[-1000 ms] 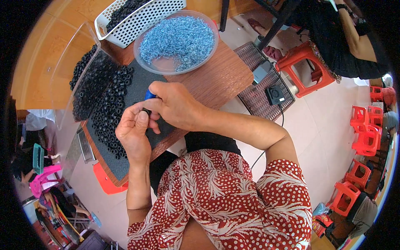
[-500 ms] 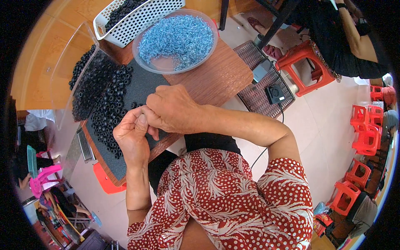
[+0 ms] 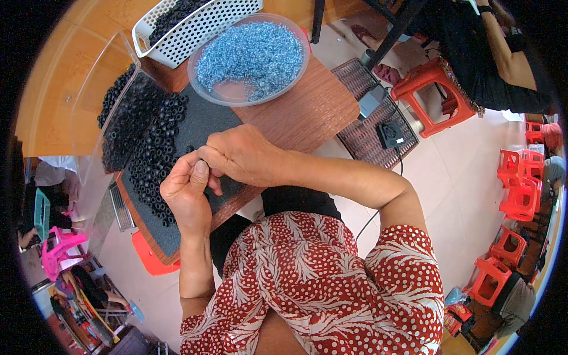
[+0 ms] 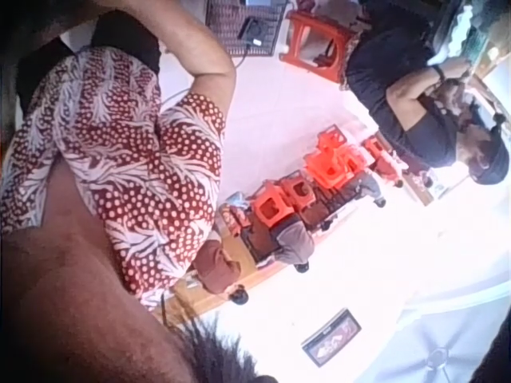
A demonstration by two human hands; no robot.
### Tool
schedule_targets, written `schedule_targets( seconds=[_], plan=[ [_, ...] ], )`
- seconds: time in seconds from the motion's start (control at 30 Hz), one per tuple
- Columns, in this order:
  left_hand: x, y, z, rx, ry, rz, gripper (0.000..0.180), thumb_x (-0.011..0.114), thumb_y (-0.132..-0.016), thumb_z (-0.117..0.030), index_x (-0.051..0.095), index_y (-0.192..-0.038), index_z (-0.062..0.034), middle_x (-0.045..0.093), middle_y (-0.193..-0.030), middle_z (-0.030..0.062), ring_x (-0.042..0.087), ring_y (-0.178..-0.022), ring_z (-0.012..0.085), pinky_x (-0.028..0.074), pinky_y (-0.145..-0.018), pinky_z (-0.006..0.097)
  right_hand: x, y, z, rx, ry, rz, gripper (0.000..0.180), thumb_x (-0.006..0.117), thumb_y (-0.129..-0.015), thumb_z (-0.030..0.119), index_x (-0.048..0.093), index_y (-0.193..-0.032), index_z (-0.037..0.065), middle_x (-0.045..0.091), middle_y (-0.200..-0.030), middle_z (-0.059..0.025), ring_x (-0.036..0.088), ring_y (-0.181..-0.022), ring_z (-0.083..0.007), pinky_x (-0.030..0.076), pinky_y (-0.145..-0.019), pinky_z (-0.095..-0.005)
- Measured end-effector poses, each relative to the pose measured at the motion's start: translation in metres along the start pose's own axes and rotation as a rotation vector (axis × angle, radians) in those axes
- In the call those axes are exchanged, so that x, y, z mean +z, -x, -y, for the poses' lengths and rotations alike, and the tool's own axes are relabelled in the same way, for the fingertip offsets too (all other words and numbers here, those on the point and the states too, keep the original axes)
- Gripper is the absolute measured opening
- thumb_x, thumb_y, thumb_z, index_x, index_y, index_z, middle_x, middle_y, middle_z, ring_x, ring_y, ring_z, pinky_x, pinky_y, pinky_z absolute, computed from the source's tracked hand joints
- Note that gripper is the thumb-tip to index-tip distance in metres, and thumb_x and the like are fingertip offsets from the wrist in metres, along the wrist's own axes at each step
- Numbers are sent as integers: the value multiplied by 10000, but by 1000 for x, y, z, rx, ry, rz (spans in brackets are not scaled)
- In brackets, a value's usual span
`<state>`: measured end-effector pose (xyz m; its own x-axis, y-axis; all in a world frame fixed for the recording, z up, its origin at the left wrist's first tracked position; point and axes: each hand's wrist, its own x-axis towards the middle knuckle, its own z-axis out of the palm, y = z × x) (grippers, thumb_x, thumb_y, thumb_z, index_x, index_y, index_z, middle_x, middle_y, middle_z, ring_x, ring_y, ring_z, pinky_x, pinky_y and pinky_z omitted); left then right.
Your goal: The person assembles small components by picking up black rubber rings and blue plastic inserts, pressing each insert into a rubber ring by hand, and placing the assembled pieces on the work surface.
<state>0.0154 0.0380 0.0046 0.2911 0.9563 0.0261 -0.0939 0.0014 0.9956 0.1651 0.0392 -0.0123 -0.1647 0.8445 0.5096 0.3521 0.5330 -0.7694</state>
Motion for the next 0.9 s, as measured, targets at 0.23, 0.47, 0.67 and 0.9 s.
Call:
schedule_targets(
  seconds=[0.23, 0.47, 0.67, 0.9],
  plan=[
    [-2, -4, -4, -85, 73, 17, 179, 540, -868, -58, 585, -979, 74, 611, -729, 115, 508, -522, 98, 418, -445, 203, -14, -7, 2, 711, -861, 173, 319, 595, -844, 295, 632, -696, 15, 572, -624, -24, 478, -528, -48, 347, -440, -158],
    [-1, -4, 0, -114, 94, -9, 165, 538, -861, -42, 585, -957, 84, 609, -721, 123, 507, -503, 100, 414, -420, 203, -11, -4, -2, 763, -946, 199, 336, 584, -864, 293, 615, -678, 15, 572, -614, -49, 368, -425, -36, 228, -351, -182],
    [1, -6, 0, -113, 65, -53, 145, 526, -857, -12, 593, -944, 82, 604, -698, 113, 491, -479, 88, 397, -394, 194, -3, -1, -5, 728, -897, 160, 326, 591, -862, 278, 621, -678, 10, 579, -619, -45, 400, -453, -40, 260, -370, -175],
    [0, -7, 3, -140, 30, -29, 131, 503, -852, 25, 599, -922, 79, 593, -680, 99, 469, -457, 76, 385, -385, 191, -6, -2, -7, 735, -871, 177, 333, 608, -849, 280, 627, -651, 14, 576, -604, -40, 425, -476, -45, 284, -386, -176]
  ],
)
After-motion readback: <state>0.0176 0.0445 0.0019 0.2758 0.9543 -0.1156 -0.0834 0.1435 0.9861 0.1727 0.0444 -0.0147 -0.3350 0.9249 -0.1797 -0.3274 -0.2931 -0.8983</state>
